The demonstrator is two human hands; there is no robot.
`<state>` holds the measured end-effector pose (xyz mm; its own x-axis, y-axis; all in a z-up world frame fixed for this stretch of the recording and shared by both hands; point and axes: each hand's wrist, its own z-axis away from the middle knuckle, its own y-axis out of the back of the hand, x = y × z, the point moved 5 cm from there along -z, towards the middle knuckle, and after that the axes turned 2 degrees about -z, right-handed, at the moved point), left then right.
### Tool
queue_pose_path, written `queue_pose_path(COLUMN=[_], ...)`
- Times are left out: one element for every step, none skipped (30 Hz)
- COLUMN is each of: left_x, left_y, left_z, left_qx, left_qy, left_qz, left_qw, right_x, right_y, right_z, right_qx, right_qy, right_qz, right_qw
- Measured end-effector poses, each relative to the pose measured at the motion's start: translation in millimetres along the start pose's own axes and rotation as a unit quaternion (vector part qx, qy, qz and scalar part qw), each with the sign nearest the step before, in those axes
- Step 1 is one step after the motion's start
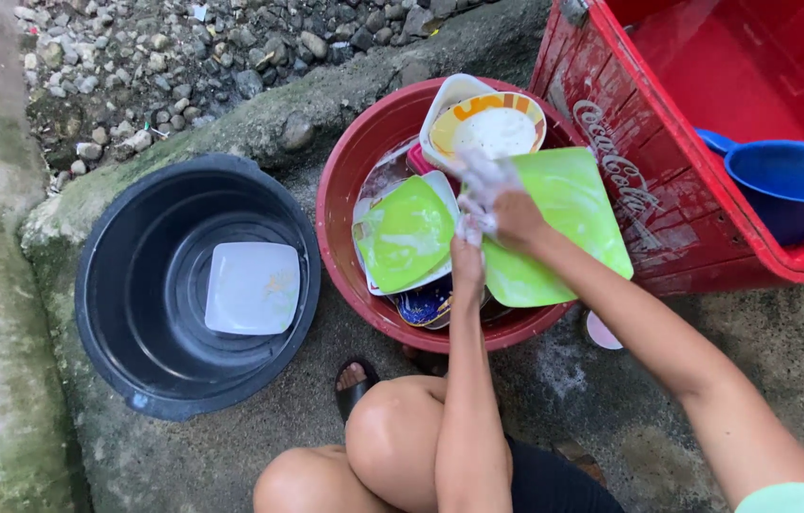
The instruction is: The person washes various dishes by hand in a basin of soapy water, scrubbing each item with a sponge before moving it to a separate basin. They clean several plates and bowls one at a time, ensuring both sides are scrubbed.
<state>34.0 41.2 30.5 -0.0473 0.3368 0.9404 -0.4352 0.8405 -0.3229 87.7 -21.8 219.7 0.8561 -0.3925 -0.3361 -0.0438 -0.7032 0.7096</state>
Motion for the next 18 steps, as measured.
queue_pose_path(left_x=[-3, -6, -8, 9, 26, 44, 50, 58, 66, 66, 65, 65, 68, 73, 76, 79, 84, 89], left_y=[1, 3, 4, 2, -2, -6, -2, 2, 6, 8, 10, 12, 6, 0, -1, 0, 0, 1], left_z=[0, 0, -1, 5, 9, 13, 9, 6, 5, 7, 8, 9, 8, 8, 13, 18, 21, 23], left_qx=[0.002, 0.004, 0.005, 0.006, 0.009, 0.012, 0.011, 0.017, 0.025, 0.024, 0.022, 0.020, 0.018, 0.014, 0.013, 0.013, 0.028, 0.043], left_qy=[0.001, -0.004, -0.009, -0.009, -0.008, -0.007, -0.009, -0.026, -0.041, -0.041, -0.036, -0.032, -0.035, -0.055, -0.069, -0.067, -0.078, -0.090], left_qz=[0.001, -0.015, -0.031, -0.031, -0.076, -0.120, -0.120, -0.171, -0.222, -0.222, -0.259, -0.295, -0.294, -0.304, -0.315, -0.316, -0.321, -0.326], left_qw=[1.000, 1.000, 0.999, 0.999, 0.997, 0.993, 0.993, 0.985, 0.974, 0.974, 0.965, 0.955, 0.955, 0.951, 0.946, 0.946, 0.943, 0.940], right_x=[24, 48, 72, 82, 103, 124, 132, 136, 139, 127, 103, 79, 81, 82, 78, 87, 108, 130], right_y=[-14, -26, -38, -39, -41, -42, -44, -50, -57, -55, -57, -58, -55, -49, -46, -47, -41, -34], right_z=[10, 20, 30, 31, 32, 35, 35, 34, 35, 34, 32, 33, 31, 28, 30, 38, 39, 44], right_qx=[-0.002, 0.013, 0.030, 0.030, 0.008, -0.014, -0.012, -0.053, -0.095, -0.095, -0.110, -0.123, -0.121, -0.098, -0.078, -0.078, -0.030, 0.020], right_qy=[0.000, 0.000, -0.001, -0.001, -0.099, -0.197, -0.196, -0.151, -0.105, -0.106, 0.015, 0.135, 0.136, 0.137, 0.136, 0.134, 0.033, -0.068], right_qz=[-0.001, -0.010, -0.018, -0.019, -0.017, -0.015, -0.014, 0.047, 0.107, 0.107, 0.102, 0.097, 0.100, 0.068, 0.031, 0.029, 0.078, 0.126], right_qw=[1.000, 1.000, 0.999, 0.999, 0.995, 0.980, 0.980, 0.986, 0.984, 0.984, 0.989, 0.978, 0.978, 0.983, 0.987, 0.987, 0.996, 0.989])
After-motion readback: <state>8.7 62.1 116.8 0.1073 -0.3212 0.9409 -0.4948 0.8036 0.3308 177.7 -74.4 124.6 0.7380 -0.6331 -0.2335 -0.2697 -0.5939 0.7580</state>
